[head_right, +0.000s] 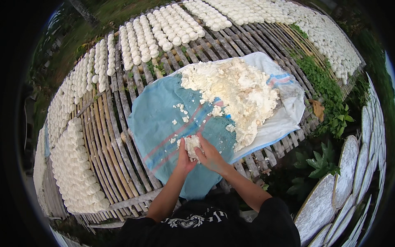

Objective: The person repeatedly scoops a white dough-like material from a cloth, rolls it into a ball between their hands, and places it on a bamboo drying rack. The process is repeated continuously throughout the clip.

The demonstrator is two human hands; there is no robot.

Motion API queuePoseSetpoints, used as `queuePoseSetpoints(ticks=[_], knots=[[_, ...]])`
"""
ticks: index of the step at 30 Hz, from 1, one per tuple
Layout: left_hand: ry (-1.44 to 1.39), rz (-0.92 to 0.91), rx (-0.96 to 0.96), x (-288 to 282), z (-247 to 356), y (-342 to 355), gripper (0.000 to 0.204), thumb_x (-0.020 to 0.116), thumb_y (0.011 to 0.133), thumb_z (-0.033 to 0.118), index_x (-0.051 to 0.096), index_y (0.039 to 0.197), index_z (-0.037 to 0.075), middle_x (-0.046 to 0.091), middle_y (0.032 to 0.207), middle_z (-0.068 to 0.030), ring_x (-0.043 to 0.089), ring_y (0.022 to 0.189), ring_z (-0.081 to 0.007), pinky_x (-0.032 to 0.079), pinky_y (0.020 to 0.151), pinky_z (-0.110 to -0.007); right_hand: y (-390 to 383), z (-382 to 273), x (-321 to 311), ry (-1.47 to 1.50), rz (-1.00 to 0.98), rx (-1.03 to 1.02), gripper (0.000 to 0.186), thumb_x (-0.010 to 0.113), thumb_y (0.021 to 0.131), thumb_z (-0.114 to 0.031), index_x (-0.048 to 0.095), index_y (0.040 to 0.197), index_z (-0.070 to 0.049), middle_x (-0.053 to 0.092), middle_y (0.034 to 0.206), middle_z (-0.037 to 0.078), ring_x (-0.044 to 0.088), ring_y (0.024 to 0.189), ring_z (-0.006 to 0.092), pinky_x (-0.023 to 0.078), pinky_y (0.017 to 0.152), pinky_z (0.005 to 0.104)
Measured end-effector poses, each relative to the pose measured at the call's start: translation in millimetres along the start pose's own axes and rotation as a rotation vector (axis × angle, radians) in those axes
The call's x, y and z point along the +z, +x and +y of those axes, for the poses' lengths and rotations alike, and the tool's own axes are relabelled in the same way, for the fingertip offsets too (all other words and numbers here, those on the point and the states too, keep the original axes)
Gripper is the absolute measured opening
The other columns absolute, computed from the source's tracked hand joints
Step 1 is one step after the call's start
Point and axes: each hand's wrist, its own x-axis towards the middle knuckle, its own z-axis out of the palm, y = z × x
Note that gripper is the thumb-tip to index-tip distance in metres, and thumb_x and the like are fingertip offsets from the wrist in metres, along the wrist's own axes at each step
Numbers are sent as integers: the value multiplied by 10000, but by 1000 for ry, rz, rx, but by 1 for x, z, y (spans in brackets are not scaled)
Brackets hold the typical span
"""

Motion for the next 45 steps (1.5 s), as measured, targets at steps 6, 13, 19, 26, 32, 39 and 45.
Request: queuePoseSetpoints(ticks=[6, 13, 19, 26, 32, 39, 45], knots=[[82, -75, 65, 2, 4, -25, 598, 461, 1079, 644, 527, 1443, 175, 620, 1381, -73, 622, 1277, -282, 525, 1078, -490, -1, -15, 25, 46, -31, -76, 556, 643, 1031, -224, 523, 1511, 30, 603, 1428, 299, 596, 1323, 441, 476, 1101, 488], [252, 247, 428, 16, -8, -32, 654, 436, 1093, 645, 474, 1494, 130, 500, 1472, -116, 526, 1355, -227, 492, 1081, -404, -6, -33, 69, 323, 64, 368, 496, 622, 1052, -264, 589, 1462, 13, 612, 1413, 303, 584, 1338, 429, 496, 1076, 489], [113, 43, 215, -27, 24, -47, 595, 496, 1076, 589, 536, 1435, 116, 653, 1325, -95, 646, 1212, -294, 550, 1013, -481, -2, -6, 60, 288, -271, -116, 426, 578, 1088, -267, 641, 1396, 21, 686, 1337, 238, 670, 1222, 376, 536, 1000, 435], [-131, 215, 140, -69, 40, -80, 555, 487, 1049, 620, 628, 1317, 154, 705, 1266, -54, 687, 1142, -318, 565, 956, -554, 55, 104, 91, -615, -186, 15, 420, 722, 946, -220, 687, 1265, 51, 714, 1207, 249, 740, 991, 376, 596, 877, 483], [-124, 58, 149, -74, 40, -100, 532, 501, 1059, 591, 605, 1344, 155, 681, 1303, -72, 678, 1172, -331, 555, 993, -585, 80, 138, 81, -305, -346, 390, 396, 840, 845, -155, 745, 1189, 16, 756, 1079, 182, 748, 911, 276, 622, 808, 416], [-41, 76, 195, -42, 42, -88, 559, 481, 1078, 587, 588, 1391, 137, 662, 1352, -86, 654, 1240, -335, 544, 1019, -616, 36, 38, 36, 588, -1, 517, 273, 755, 954, -81, 747, 1183, 68, 778, 1083, 130, 733, 954, 153, 622, 829, 312], [-68, -185, 136, -6, 28, -81, 594, 414, 1106, 576, 538, 1482, 133, 661, 1373, -86, 632, 1290, -315, 524, 1087, -496, -25, -56, 43, 4, -15, -338, 429, 635, 1058, -203, 615, 1390, 69, 743, 1228, 174, 723, 1103, 278, 564, 965, 387]])
